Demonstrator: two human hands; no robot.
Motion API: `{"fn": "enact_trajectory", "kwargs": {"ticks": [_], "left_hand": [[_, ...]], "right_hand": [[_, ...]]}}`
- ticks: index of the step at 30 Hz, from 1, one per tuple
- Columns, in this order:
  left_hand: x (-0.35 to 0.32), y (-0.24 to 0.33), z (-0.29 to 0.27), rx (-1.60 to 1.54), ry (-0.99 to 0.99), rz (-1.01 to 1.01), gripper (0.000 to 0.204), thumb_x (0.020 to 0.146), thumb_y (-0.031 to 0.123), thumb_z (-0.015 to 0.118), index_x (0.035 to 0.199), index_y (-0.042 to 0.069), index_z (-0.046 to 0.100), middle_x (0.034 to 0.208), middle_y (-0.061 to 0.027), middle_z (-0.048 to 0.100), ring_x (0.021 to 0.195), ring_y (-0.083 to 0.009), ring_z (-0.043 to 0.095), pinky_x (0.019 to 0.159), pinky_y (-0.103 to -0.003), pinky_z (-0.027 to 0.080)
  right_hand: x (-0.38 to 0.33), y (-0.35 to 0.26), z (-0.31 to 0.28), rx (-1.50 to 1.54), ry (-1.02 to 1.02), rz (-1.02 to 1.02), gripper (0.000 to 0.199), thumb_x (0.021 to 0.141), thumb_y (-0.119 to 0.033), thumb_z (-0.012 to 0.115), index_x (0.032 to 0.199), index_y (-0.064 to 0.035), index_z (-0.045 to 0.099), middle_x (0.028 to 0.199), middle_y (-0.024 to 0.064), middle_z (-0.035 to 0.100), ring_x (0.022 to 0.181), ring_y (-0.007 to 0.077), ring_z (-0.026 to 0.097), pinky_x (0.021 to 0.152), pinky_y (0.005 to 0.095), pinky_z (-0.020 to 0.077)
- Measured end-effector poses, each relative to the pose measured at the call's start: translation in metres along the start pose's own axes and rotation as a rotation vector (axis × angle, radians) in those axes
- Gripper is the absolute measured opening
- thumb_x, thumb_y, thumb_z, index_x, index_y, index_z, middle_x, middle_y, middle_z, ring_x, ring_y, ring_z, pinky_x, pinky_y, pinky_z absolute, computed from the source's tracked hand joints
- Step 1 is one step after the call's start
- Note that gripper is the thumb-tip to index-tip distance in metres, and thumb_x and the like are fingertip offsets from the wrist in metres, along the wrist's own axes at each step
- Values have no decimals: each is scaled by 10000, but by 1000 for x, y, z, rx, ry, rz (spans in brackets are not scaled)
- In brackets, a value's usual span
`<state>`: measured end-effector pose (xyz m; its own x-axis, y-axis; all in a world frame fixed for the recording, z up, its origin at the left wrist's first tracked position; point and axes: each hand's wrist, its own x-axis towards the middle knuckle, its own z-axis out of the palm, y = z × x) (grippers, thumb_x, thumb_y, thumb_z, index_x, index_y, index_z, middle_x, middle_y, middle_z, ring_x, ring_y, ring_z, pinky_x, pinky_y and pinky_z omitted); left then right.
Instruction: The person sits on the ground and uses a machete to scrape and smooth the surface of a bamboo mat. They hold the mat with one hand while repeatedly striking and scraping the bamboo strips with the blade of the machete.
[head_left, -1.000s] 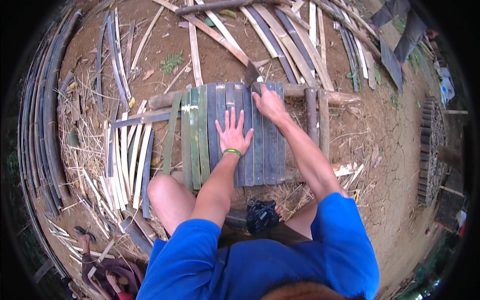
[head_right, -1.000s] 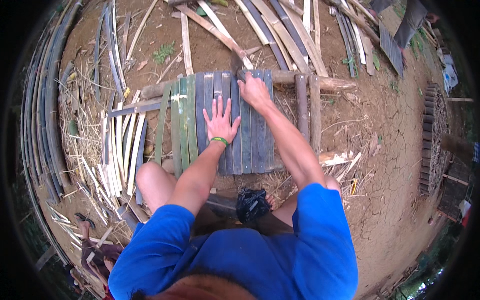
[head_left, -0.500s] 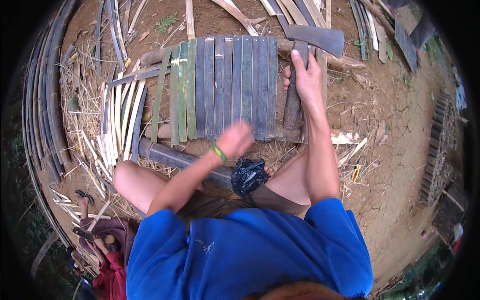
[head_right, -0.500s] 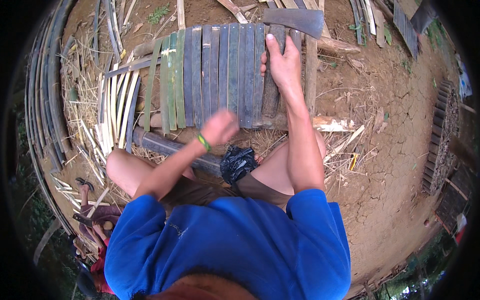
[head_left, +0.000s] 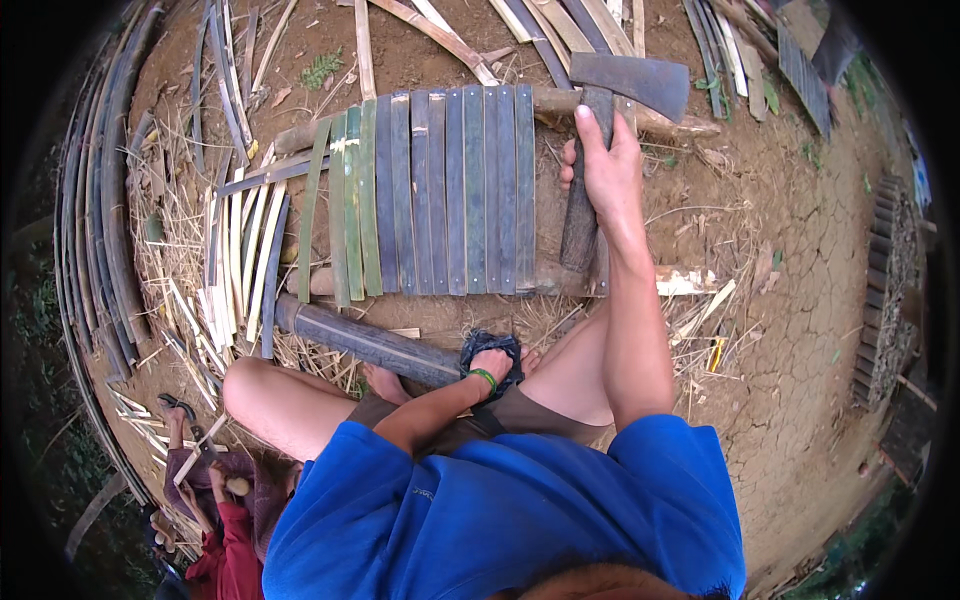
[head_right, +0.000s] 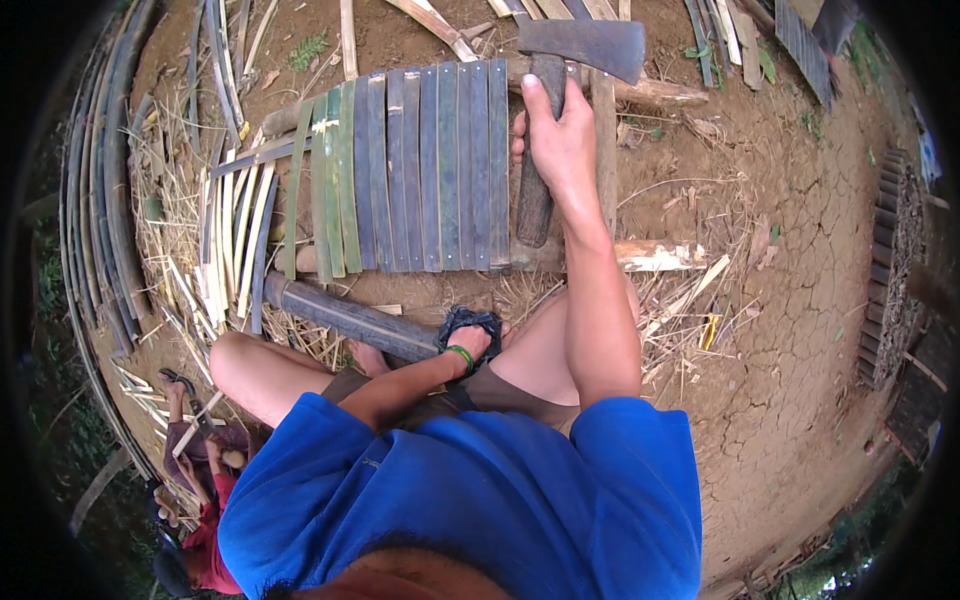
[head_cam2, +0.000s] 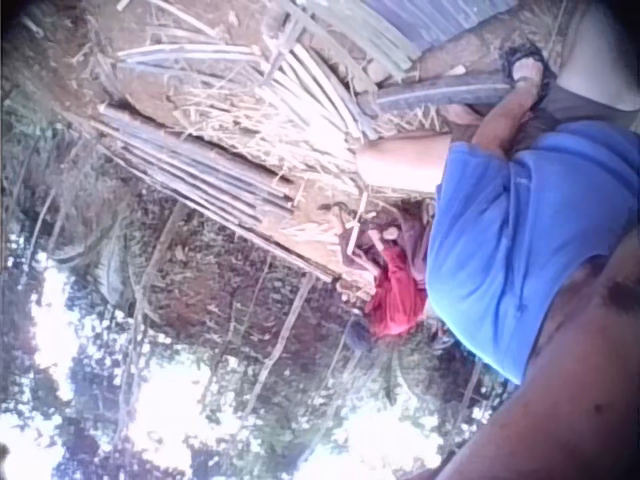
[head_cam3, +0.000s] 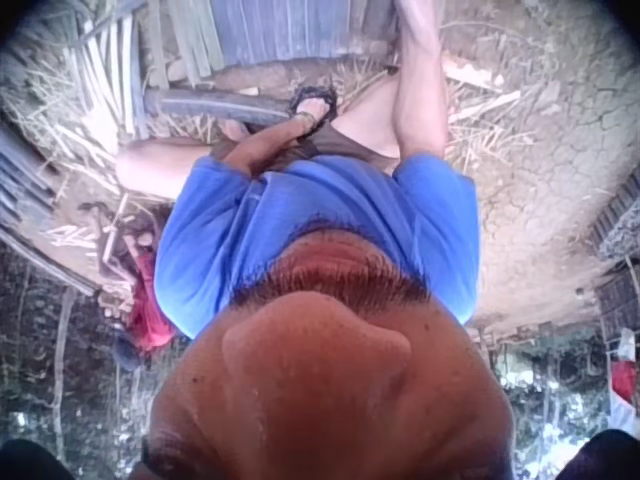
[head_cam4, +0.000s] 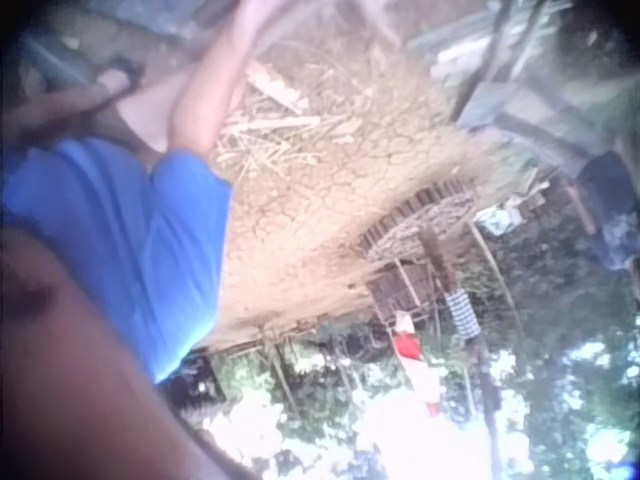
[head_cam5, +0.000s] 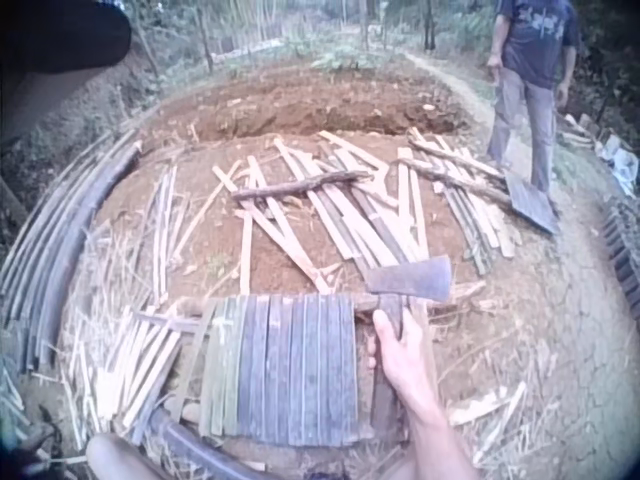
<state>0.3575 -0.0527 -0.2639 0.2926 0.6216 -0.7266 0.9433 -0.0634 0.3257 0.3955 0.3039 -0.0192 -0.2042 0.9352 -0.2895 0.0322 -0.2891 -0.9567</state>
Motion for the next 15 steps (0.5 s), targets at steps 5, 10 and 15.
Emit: {"fn": "enact_trajectory", "kwargs": {"ticks": [5, 10, 15], "left_hand": [[-15, -8, 4, 37, 14, -2, 228, 959, 142, 561, 964, 71, 778, 1002, -160, 757, 947, -284, 761, 768, -393, 623], [-24, -15, 17, -110, 197, -51, 180, 909, 91, 585, 955, 44, 753, 919, -199, 745, 920, -339, 749, 773, -430, 617], [-44, -70, -100, -485, 249, 163, 165, 794, 48, 652, 915, 53, 765, 969, -208, 736, 897, -391, 716, 812, -486, 582]], "right_hand": [[0, 0, -9, 14, 45, -11, 255, 1067, -340, 592, 1091, -90, 548, 665, 12, 572, 494, 109, 549, 436, 269, 448], [-10, -10, 0, -6, 58, -13, 273, 1072, -351, 580, 1065, -80, 547, 657, 17, 567, 493, 114, 556, 434, 270, 447], [-21, -11, -2, -7, 78, 17, 274, 1070, -356, 582, 1075, -85, 542, 655, 10, 562, 488, 106, 556, 422, 267, 450]]}}
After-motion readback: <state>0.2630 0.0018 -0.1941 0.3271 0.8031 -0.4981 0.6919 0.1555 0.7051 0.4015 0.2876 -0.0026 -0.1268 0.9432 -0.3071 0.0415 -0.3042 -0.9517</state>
